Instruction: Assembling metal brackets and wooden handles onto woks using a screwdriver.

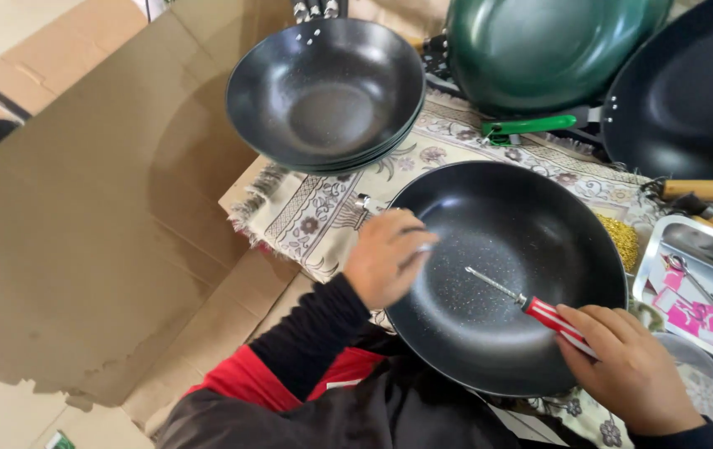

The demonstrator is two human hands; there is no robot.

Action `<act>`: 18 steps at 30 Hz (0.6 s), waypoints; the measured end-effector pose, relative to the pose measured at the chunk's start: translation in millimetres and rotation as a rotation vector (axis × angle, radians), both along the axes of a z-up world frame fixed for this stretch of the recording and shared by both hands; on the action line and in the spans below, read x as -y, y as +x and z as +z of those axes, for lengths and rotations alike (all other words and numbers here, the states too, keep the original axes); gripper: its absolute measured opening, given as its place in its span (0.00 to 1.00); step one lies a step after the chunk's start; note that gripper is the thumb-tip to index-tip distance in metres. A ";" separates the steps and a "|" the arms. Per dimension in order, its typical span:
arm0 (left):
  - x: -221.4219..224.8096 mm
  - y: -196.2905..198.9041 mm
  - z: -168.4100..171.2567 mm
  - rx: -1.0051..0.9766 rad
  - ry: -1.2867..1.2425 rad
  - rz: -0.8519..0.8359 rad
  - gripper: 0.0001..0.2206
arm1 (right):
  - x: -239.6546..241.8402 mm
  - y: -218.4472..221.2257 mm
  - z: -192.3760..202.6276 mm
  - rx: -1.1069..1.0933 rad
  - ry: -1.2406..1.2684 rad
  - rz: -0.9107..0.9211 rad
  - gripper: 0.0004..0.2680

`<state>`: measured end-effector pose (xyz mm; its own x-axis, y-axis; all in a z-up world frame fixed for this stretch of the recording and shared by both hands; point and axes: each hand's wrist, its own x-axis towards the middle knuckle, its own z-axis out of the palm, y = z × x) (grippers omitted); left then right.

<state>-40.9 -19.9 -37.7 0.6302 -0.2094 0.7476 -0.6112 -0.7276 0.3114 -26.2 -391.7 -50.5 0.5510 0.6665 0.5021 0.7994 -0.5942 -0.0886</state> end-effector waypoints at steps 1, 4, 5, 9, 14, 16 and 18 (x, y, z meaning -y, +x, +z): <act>-12.1 -2.3 -7.8 0.000 -0.014 0.009 0.08 | -8.4 0.5 2.7 0.000 -0.014 0.009 0.15; -41.7 0.0 -26.3 -0.176 -0.044 0.201 0.12 | -33.4 8.8 12.3 0.027 -0.027 -0.034 0.14; -46.9 1.8 -32.0 -0.219 -0.013 0.235 0.11 | -40.8 11.0 14.9 0.009 -0.022 -0.017 0.14; -52.5 25.9 -36.3 -0.138 0.117 0.304 0.10 | -69.7 35.3 14.5 0.041 0.007 0.048 0.14; -46.4 60.4 -32.9 -0.352 0.395 0.388 0.16 | -113.2 59.7 24.3 0.131 -0.027 0.070 0.12; -42.3 72.8 -59.4 -0.307 0.427 0.405 0.15 | -118.3 68.7 7.9 0.145 -0.031 0.056 0.12; -43.2 87.8 -87.9 0.002 0.331 0.455 0.17 | -120.0 85.1 -17.6 0.162 0.066 -0.022 0.14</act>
<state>46.9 23.3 -125.5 0.7106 -0.1401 0.6895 -0.2129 -0.9768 0.0210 58.8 -271.6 -68.1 0.4732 0.6182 0.6276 0.7934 -0.6087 0.0013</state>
